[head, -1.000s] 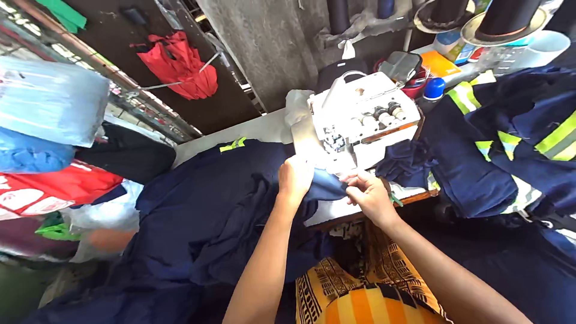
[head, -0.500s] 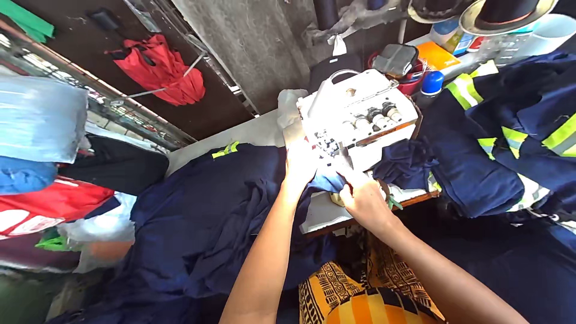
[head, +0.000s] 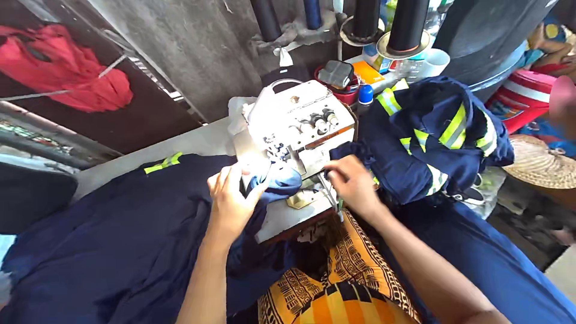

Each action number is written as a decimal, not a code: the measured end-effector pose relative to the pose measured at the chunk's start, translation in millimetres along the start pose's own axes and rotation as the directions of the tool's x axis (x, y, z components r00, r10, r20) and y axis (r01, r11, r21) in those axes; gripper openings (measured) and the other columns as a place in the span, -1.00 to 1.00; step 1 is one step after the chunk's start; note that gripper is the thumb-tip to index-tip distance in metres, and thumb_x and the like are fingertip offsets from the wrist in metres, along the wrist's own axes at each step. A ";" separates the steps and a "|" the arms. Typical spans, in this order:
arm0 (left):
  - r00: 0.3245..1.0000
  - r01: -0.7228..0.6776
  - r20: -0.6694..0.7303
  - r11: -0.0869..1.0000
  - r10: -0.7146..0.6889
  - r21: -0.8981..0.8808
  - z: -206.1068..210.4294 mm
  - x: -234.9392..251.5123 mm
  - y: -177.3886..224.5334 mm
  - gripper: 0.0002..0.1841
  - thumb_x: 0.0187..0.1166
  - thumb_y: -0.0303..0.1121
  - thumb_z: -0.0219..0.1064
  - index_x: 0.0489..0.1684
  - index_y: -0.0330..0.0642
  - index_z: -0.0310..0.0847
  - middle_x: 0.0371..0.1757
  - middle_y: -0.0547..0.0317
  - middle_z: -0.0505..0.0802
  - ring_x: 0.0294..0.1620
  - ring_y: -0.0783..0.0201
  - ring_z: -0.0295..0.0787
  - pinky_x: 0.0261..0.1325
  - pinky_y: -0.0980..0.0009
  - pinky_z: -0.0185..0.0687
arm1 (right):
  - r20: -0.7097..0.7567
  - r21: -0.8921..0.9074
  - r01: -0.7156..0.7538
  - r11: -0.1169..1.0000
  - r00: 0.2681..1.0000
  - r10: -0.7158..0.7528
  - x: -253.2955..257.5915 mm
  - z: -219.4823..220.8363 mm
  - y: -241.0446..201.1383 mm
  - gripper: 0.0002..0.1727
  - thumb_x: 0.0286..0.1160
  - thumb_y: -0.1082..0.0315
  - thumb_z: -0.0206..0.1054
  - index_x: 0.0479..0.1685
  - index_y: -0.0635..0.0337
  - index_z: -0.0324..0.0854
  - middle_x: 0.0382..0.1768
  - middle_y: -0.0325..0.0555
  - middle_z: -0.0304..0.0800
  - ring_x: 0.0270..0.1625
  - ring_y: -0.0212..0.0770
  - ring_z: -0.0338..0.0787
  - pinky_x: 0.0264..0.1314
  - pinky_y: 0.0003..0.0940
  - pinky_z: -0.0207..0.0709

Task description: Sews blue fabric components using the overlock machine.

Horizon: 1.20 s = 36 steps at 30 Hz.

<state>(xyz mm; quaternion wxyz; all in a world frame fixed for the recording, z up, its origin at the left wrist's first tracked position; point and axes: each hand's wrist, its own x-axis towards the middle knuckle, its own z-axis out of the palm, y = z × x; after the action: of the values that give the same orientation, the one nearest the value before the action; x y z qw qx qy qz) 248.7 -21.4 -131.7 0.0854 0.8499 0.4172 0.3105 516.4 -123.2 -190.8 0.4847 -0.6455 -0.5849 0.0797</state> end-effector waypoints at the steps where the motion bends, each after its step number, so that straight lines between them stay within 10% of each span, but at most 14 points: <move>1: 0.998 0.020 -0.057 0.998 -0.023 -0.055 -0.1 -13.2 3.6 -0.47 0.48 -0.09 0.41 0.31 -0.27 0.61 0.20 -0.08 0.80 0.35 -0.14 0.61 0.38 -0.23 0.36 | -0.054 -0.053 -0.016 0.998 0.998 0.013 6.1 -15.6 15.6 -0.75 0.54 0.41 0.37 0.11 0.17 0.82 0.01 0.09 0.80 0.01 -0.03 0.84 0.08 -0.04 0.77; 6: 0.993 0.087 -0.055 0.974 -0.101 -0.211 15.4 -51.8 32.7 -0.59 0.53 -0.11 0.30 0.19 -0.18 0.72 0.18 0.11 0.85 0.31 0.05 0.63 0.25 0.05 0.53 | 0.018 -0.245 -0.114 0.963 0.992 0.122 34.6 -24.1 62.6 -0.80 0.44 0.48 0.48 0.00 0.16 0.87 0.00 0.26 0.76 0.13 0.31 0.73 0.21 0.28 0.57; 13: 0.973 -0.122 -0.229 0.905 0.028 -0.407 -3.2 -64.8 54.9 -0.73 0.52 -0.35 0.23 0.16 -0.08 0.56 0.12 0.35 0.77 0.24 0.39 0.56 0.22 0.46 0.46 | -0.233 0.070 0.051 0.996 0.972 -0.034 47.4 -45.2 41.2 -0.83 0.61 0.40 0.35 0.01 0.24 0.78 -0.06 0.05 0.73 -0.10 -0.18 0.74 -0.01 -0.25 0.68; 16: 0.994 -0.069 -0.109 0.730 -0.007 -0.680 -1.6 -67.6 66.1 -0.82 0.67 -0.39 0.17 0.10 -0.10 0.59 0.01 0.40 0.79 0.05 0.50 0.74 0.10 0.50 0.71 | -0.158 0.406 0.120 0.906 0.986 -0.060 42.5 -57.3 7.0 -0.85 0.66 0.46 0.23 0.04 0.19 0.68 -0.16 -0.30 0.73 -0.21 -0.54 0.68 -0.11 -0.59 0.62; 20: 0.962 0.272 0.263 0.329 -0.071 -0.905 23.7 -74.7 92.1 -0.74 0.69 -0.41 0.17 0.23 -0.25 0.59 0.02 0.23 0.82 -0.03 0.32 0.82 0.02 0.33 0.81 | 0.003 0.737 0.045 0.675 0.998 -0.070 22.4 -48.3 -30.6 -0.75 0.70 0.44 0.13 0.00 -0.07 0.71 -0.21 -0.45 0.77 -0.27 -0.53 0.71 -0.15 -0.53 0.68; 24: 0.937 0.337 0.307 0.208 -0.166 -0.918 27.9 -77.8 98.7 -0.63 0.63 -0.38 0.29 0.34 -0.27 0.39 0.05 0.20 0.75 -0.02 0.28 0.83 0.00 0.29 0.86 | 0.074 0.831 -0.022 0.556 0.995 -0.071 -0.3 -29.6 -49.5 -0.75 0.70 0.41 0.17 -0.02 -0.12 0.76 -0.23 -0.41 0.80 -0.27 -0.53 0.73 -0.08 -0.51 0.70; 26: 0.853 0.513 0.505 0.035 -0.131 -0.857 15.5 -80.4 96.1 -0.72 0.84 -0.14 -0.01 0.04 -0.08 0.56 -0.15 0.28 0.82 -0.17 0.32 0.86 -0.10 0.34 0.86 | -0.006 0.777 0.123 0.618 0.982 -0.188 -7.5 -22.3 -51.6 -0.81 0.73 0.37 0.21 0.03 -0.09 0.74 -0.11 -0.41 0.80 -0.10 -0.50 0.76 0.05 -0.48 0.72; 28: 0.705 0.703 0.708 -0.173 0.039 -0.690 10.2 -83.4 88.7 -0.23 0.79 0.26 -0.44 -0.10 0.00 0.74 -0.22 0.24 0.90 -0.21 0.30 0.89 -0.14 0.34 0.85 | -0.073 0.594 0.356 0.721 0.917 -0.392 -13.5 -21.8 -58.6 -0.84 0.78 0.25 0.19 0.02 -0.09 0.71 -0.01 -0.44 0.81 0.14 -0.52 0.77 0.25 -0.52 0.67; 30: 0.666 0.722 0.728 -0.390 0.165 -0.572 13.0 -88.1 83.3 -0.16 0.65 0.45 -0.29 -0.01 -0.04 0.78 -0.13 0.12 0.92 -0.12 0.20 0.91 -0.04 0.27 0.85 | -0.045 0.399 0.578 0.711 0.787 -0.615 -20.6 -24.6 -71.4 -0.79 0.84 0.26 0.10 -0.06 0.03 0.67 -0.06 -0.26 0.84 0.26 -0.34 0.76 0.46 -0.36 0.57; 32: 0.751 0.598 0.648 -0.543 0.125 -0.589 12.3 -90.5 79.2 -0.49 0.71 0.15 0.15 0.07 -0.11 0.77 -0.04 0.02 0.91 -0.01 0.15 0.91 0.14 0.20 0.81 | 0.043 0.283 0.715 0.639 0.657 -0.753 -33.0 -25.3 -82.4 -0.78 0.82 0.33 0.09 -0.07 0.02 0.68 -0.02 -0.20 0.85 0.32 -0.20 0.71 0.52 -0.24 0.47; 36: 0.905 0.400 0.425 -0.346 0.003 -0.849 9.0 -89.9 64.8 -0.88 0.62 -0.36 0.35 -0.02 -0.03 0.76 -0.12 0.23 0.91 -0.10 0.39 0.86 0.09 0.39 0.78 | 0.143 0.363 0.710 0.603 0.598 -0.789 -49.9 -25.8 -83.8 -0.86 0.73 0.34 0.23 -0.06 -0.02 0.72 0.15 -0.21 0.82 0.39 -0.19 0.67 0.52 -0.24 0.46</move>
<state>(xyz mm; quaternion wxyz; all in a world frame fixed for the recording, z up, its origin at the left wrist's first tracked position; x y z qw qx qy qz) 255.4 -130.3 -153.6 0.8360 0.3706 0.1245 0.3851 461.8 -191.4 -140.3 0.4643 -0.2448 -0.8503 0.0382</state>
